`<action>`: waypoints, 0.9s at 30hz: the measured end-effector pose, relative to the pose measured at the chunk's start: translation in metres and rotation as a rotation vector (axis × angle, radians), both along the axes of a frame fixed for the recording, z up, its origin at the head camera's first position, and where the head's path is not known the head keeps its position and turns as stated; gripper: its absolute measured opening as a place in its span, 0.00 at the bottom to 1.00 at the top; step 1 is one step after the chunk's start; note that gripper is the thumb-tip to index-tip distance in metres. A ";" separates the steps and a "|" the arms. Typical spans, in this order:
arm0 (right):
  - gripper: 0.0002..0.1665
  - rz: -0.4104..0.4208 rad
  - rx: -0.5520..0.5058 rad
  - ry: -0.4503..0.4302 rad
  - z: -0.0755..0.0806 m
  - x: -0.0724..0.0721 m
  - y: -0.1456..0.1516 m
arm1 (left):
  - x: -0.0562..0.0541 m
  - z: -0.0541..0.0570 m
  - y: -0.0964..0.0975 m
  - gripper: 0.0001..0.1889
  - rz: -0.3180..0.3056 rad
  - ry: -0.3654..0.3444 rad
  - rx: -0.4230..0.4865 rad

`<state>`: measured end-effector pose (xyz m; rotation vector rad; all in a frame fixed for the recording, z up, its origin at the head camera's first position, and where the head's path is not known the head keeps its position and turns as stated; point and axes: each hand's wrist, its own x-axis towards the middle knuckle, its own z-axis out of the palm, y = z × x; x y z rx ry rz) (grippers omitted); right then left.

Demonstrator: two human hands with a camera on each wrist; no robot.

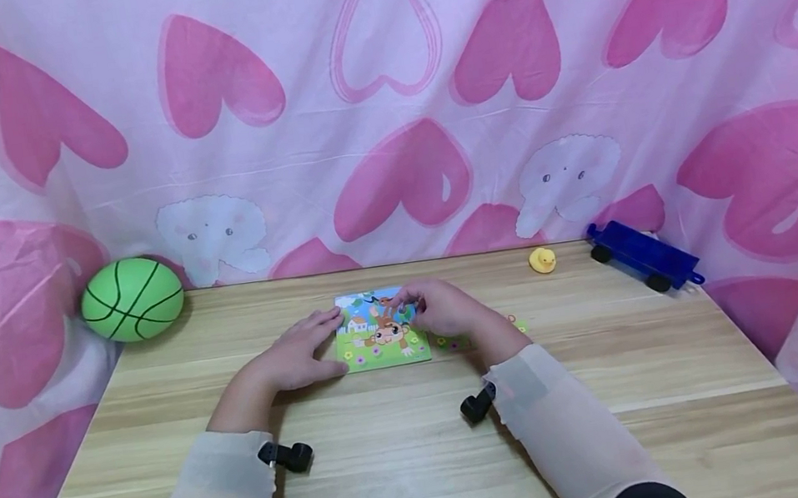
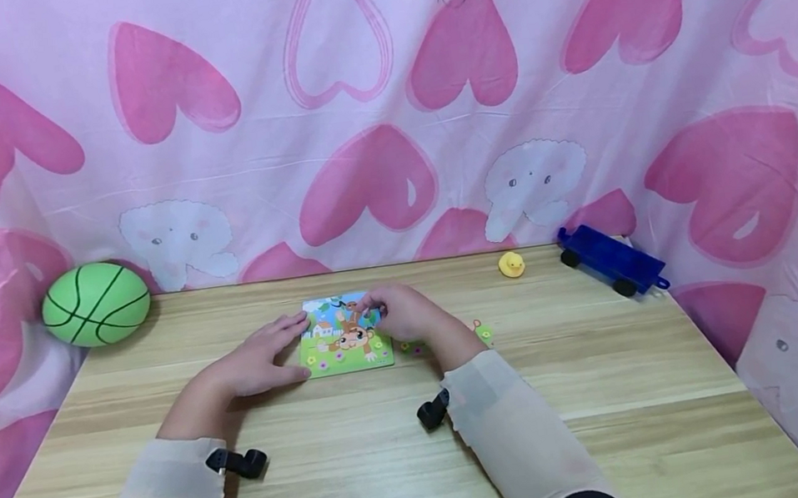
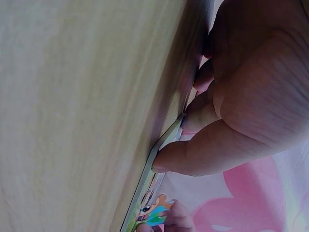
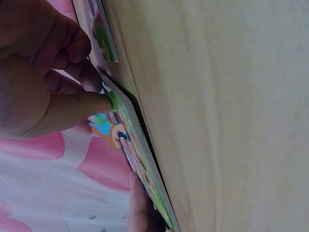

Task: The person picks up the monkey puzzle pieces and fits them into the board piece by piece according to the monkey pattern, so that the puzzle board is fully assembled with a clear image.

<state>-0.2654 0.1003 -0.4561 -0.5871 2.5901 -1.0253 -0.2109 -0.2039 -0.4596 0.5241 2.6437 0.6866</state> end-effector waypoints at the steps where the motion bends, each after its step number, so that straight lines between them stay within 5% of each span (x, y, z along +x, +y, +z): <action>1: 0.25 0.000 0.007 0.000 0.000 0.000 0.000 | 0.000 0.000 0.000 0.49 0.000 0.000 -0.001; 27: 0.23 0.063 0.151 0.010 0.003 0.004 0.001 | 0.001 0.002 0.001 0.49 0.015 -0.016 -0.010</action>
